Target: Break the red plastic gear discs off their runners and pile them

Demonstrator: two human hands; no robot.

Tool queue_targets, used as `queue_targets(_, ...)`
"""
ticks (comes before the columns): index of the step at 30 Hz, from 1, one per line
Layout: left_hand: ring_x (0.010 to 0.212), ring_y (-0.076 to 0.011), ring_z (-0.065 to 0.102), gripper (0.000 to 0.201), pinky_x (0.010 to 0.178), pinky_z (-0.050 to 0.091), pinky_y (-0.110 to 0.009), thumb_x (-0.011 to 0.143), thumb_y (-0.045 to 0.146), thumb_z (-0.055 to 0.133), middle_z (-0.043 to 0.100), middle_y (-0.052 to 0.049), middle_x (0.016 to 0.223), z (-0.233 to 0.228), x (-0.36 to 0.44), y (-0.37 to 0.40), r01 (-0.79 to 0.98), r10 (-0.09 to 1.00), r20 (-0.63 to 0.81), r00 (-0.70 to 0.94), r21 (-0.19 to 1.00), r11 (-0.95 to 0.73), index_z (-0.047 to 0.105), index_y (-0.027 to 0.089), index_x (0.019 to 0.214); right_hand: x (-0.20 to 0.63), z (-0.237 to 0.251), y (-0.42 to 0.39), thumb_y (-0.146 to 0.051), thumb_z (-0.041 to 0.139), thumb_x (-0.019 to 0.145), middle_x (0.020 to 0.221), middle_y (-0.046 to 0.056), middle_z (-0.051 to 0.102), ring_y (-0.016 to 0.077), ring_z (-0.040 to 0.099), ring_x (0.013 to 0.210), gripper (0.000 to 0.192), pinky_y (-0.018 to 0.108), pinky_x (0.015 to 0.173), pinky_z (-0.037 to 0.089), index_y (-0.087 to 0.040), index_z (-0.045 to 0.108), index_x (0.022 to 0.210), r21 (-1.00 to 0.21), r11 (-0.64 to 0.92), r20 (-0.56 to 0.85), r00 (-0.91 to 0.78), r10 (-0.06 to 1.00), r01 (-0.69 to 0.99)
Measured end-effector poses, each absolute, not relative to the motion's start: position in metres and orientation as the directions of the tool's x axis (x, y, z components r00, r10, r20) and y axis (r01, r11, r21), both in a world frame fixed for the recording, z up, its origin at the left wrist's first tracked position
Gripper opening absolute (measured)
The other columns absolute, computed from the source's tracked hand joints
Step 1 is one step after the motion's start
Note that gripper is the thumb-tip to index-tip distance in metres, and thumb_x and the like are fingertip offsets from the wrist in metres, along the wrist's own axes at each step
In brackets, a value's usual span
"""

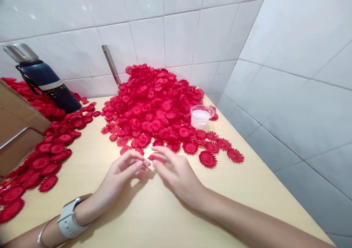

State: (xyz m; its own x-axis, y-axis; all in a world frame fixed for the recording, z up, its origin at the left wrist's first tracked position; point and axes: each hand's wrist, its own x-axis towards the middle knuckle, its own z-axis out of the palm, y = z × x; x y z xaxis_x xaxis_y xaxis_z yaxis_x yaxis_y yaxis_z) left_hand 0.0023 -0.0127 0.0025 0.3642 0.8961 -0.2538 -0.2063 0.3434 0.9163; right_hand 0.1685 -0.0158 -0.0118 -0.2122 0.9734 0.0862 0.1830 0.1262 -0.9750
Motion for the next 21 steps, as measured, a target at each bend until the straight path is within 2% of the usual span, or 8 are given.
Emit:
queue_targets(3, 0.071, -0.0122, 0.058, 0.005, 0.067, 0.042, -0.026, 0.079, 0.024, 0.054, 0.059, -0.001, 0.080, 0.0042, 0.0018, -0.0112, -0.167, 0.912, -0.246, 0.329, 0.935, 0.312, 0.052, 0.019, 0.081, 0.1699, -0.0056, -0.0141, -0.028, 0.053, 0.079, 0.096, 0.006, 0.066, 0.0220, 0.059, 0.092, 0.025, 0.035, 0.079, 0.047, -0.020, 0.064, 0.099, -0.986, 0.047, 0.013, -0.207, 0.978, 0.159)
queue_targets(6, 0.068, -0.0124, 0.059, 0.006, 0.065, 0.043, -0.025, 0.078, 0.024, 0.054, 0.060, -0.001, 0.077, 0.0049, 0.0018, -0.0089, -0.117, 0.923, -0.229, 0.308, 0.954, 0.275, 0.053, 0.018, 0.080, 0.1702, -0.0030, -0.0121, -0.029, 0.058, 0.074, 0.090, 0.004, 0.068, 0.0202, 0.060, 0.087, 0.021, 0.031, 0.076, 0.046, -0.020, 0.069, 0.090, -0.997, -0.033, -0.044, -0.181, 0.983, 0.065)
queue_targets(10, 0.067, -0.0123, 0.058, 0.005, 0.064, 0.043, -0.024, 0.079, 0.023, 0.053, 0.060, 0.000, 0.074, 0.0041, 0.0021, -0.0070, -0.062, 0.938, -0.204, 0.279, 0.971, 0.230, 0.052, 0.018, 0.079, 0.1701, -0.0017, -0.0108, -0.032, 0.060, 0.071, 0.071, 0.002, 0.066, 0.0152, 0.057, 0.068, 0.018, 0.026, 0.062, 0.044, -0.017, 0.069, 0.076, -0.997, -0.066, -0.071, -0.130, 0.989, 0.043)
queue_targets(13, 0.065, -0.0114, 0.057, 0.006, 0.064, 0.044, -0.024, 0.079, 0.023, 0.053, 0.059, 0.000, 0.074, 0.0045, 0.0025, -0.0074, -0.048, 0.939, -0.202, 0.280, 0.973, 0.224, 0.053, 0.017, 0.077, 0.1698, 0.0000, -0.0123, -0.033, 0.053, 0.077, 0.062, 0.000, 0.058, 0.0123, 0.052, 0.059, 0.022, 0.024, 0.055, 0.041, -0.016, 0.062, 0.066, -0.996, -0.030, -0.043, -0.154, 0.987, 0.086)
queue_targets(15, 0.064, -0.0107, 0.056, 0.010, 0.065, 0.044, -0.024, 0.079, 0.024, 0.053, 0.059, 0.000, 0.072, 0.0055, 0.0030, -0.0084, -0.048, 0.925, -0.217, 0.311, 0.969, 0.243, 0.053, 0.016, 0.073, 0.1691, -0.0002, -0.0142, -0.031, 0.049, 0.080, 0.068, 0.000, 0.058, 0.0133, 0.053, 0.064, 0.019, 0.025, 0.059, 0.042, -0.016, 0.059, 0.072, -0.995, 0.008, -0.012, -0.204, 0.979, 0.097)
queue_targets(17, 0.065, -0.0101, 0.055, 0.013, 0.065, 0.043, -0.022, 0.079, 0.024, 0.053, 0.058, 0.000, 0.070, 0.0065, 0.0035, -0.0095, -0.056, 0.908, -0.241, 0.344, 0.960, 0.276, 0.054, 0.015, 0.070, 0.1679, -0.0020, -0.0156, -0.028, 0.048, 0.082, 0.082, 0.002, 0.060, 0.0153, 0.055, 0.077, 0.013, 0.027, 0.069, 0.043, -0.018, 0.056, 0.085, -0.996, 0.037, 0.014, -0.252, 0.968, 0.086)
queue_targets(19, 0.066, -0.0095, 0.054, 0.013, 0.065, 0.042, -0.020, 0.079, 0.025, 0.053, 0.058, 0.000, 0.068, 0.0072, 0.0040, -0.0100, -0.061, 0.903, -0.248, 0.351, 0.956, 0.286, 0.054, 0.015, 0.070, 0.1667, -0.0043, -0.0160, -0.026, 0.048, 0.082, 0.093, 0.004, 0.058, 0.0163, 0.054, 0.088, 0.019, 0.030, 0.077, 0.042, -0.019, 0.050, 0.099, -0.999, 0.018, 0.006, -0.292, 0.956, 0.038)
queue_targets(21, 0.066, -0.0094, 0.054, 0.013, 0.065, 0.042, -0.020, 0.080, 0.025, 0.053, 0.058, 0.000, 0.069, 0.0075, 0.0044, -0.0096, -0.047, 0.912, -0.226, 0.341, 0.965, 0.257, 0.055, 0.016, 0.071, 0.1660, -0.0053, -0.0152, -0.025, 0.049, 0.081, 0.095, 0.004, 0.056, 0.0160, 0.053, 0.091, 0.023, 0.030, 0.079, 0.042, -0.020, 0.047, 0.103, -1.000, -0.019, -0.011, -0.334, 0.943, -0.023)
